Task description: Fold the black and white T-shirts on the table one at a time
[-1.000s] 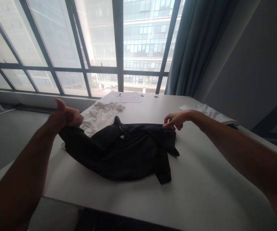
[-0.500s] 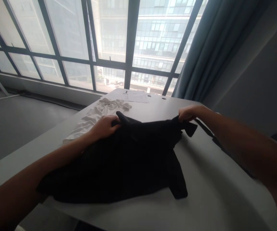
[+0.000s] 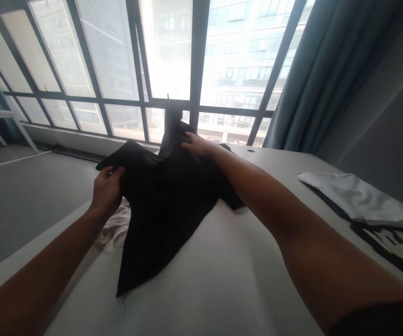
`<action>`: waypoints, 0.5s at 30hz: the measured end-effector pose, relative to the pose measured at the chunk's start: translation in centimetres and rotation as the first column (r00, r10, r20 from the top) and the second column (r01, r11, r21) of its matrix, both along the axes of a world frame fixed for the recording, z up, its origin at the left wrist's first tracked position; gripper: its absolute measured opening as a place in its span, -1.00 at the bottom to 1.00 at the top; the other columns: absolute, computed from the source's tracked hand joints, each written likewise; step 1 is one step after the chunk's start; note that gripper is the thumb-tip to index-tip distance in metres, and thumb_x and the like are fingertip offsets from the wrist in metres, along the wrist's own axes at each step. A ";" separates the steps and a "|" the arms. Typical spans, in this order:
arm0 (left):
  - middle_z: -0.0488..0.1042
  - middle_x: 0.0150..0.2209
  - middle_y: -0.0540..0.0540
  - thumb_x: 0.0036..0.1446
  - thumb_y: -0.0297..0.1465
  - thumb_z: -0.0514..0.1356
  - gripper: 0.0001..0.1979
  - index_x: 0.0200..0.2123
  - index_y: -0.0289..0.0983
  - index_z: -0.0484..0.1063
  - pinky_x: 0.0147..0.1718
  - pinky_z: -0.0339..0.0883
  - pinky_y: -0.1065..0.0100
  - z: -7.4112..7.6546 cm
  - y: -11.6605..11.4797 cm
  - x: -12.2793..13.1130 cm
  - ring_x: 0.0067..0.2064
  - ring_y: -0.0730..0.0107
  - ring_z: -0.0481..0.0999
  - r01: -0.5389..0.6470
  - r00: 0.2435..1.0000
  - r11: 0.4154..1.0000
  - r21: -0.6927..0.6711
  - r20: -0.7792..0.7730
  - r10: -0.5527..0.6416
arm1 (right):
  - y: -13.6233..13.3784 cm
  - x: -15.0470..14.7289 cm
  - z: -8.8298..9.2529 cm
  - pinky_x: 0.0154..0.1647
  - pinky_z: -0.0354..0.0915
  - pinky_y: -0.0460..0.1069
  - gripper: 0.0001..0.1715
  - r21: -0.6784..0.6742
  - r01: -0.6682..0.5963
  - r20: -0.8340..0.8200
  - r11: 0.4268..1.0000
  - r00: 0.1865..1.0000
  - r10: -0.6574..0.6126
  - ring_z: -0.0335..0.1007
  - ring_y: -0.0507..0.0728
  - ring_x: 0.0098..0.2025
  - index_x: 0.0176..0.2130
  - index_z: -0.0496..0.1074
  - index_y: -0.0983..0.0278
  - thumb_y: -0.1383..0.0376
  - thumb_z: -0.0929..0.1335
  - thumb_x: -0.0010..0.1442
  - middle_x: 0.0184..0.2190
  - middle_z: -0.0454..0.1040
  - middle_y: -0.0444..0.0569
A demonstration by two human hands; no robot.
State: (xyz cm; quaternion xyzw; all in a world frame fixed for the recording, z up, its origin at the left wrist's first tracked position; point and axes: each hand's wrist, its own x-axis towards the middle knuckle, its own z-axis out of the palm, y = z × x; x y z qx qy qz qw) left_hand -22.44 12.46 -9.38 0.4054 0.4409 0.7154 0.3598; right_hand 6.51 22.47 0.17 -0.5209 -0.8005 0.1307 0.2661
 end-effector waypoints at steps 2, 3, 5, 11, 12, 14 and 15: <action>0.54 -0.31 -0.04 0.01 -0.36 0.32 -0.74 -0.19 -0.28 0.45 -0.19 0.48 0.31 0.2 -0.4 -0.2 -0.25 0.29 0.56 -0.046 0.992 0.997 0.070 -0.115 0.053 | -1.9 1.0 -3.7 0.18 0.17 0.00 -0.59 -0.088 0.060 0.231 0.994 0.972 -0.038 0.30 0.15 0.10 -0.01 0.38 0.37 0.19 0.44 0.24 0.10 0.45 0.12; 0.55 -0.28 -0.06 0.01 -0.35 0.33 -0.71 -0.16 -0.29 0.46 -0.15 0.47 0.29 0.2 -0.7 -0.2 -0.23 0.28 0.56 -0.063 0.973 0.991 0.121 -0.213 0.088 | -2.9 1.9 -5.3 0.15 0.21 0.01 -0.54 -0.147 0.097 0.346 0.984 0.938 -0.041 0.34 0.19 0.10 0.03 0.40 0.36 0.17 0.45 0.23 0.13 0.44 0.14; 0.55 -0.24 -0.08 0.04 -0.37 0.30 -0.71 -0.14 -0.31 0.49 -0.07 0.44 0.25 0.3 -1.5 0.0 -0.18 0.25 0.56 -0.068 0.873 0.963 0.262 -0.452 0.184 | -4.9 4.4 -7.9 0.09 0.28 0.03 -0.43 -0.218 0.189 0.532 0.958 0.845 -0.045 0.37 0.29 0.12 0.12 0.40 0.34 0.13 0.45 0.21 0.18 0.41 0.20; 0.55 0.04 -0.09 0.19 -0.42 0.04 -0.75 -0.27 -0.20 0.54 0.27 0.18 0.11 -0.9 -4.5 2.7 0.17 0.20 0.44 0.550 0.257 0.811 0.200 -0.964 0.064 | -10.3 14.5 -11.6 0.10 0.32 0.06 -0.33 -0.207 0.373 0.647 0.904 0.746 -0.159 0.40 0.31 0.16 0.26 0.35 0.27 0.00 0.31 0.29 0.18 0.43 0.14; 0.55 0.04 -0.07 0.21 -0.42 0.03 -0.73 -0.27 -0.19 0.55 0.29 0.16 0.09 -1.5 -4.7 3.2 0.16 0.21 0.46 0.626 0.101 0.778 0.050 -0.995 -0.017 | -11.5 16.6 -11.8 0.11 0.32 0.06 -0.32 -0.207 0.412 0.642 0.887 0.741 -0.195 0.40 0.31 0.16 0.26 0.35 0.27 0.00 0.30 0.29 0.19 0.43 0.13; 0.56 0.05 -0.08 0.25 -0.34 0.04 -0.72 -0.21 -0.17 0.57 0.28 0.16 0.05 -2.4 -5.0 4.0 0.12 0.19 0.50 0.668 -0.147 0.718 -0.198 -0.980 -0.134 | -14.3 21.0 -12.1 0.12 0.32 0.07 -0.34 -0.191 0.498 0.641 0.846 0.716 -0.277 0.41 0.31 0.16 0.24 0.39 0.28 0.03 0.31 0.27 0.18 0.44 0.13; 0.54 0.09 -0.09 0.27 -0.26 0.06 -0.71 -0.14 -0.16 0.57 0.28 0.17 0.04 -2.9 -5.2 4.3 0.13 0.16 0.49 0.660 -0.205 0.705 -0.260 -0.965 -0.164 | -16.0 23.3 -12.1 0.13 0.31 0.06 -0.35 -0.177 0.536 0.636 0.826 0.703 -0.320 0.42 0.31 0.15 0.22 0.41 0.30 0.04 0.32 0.26 0.16 0.46 0.14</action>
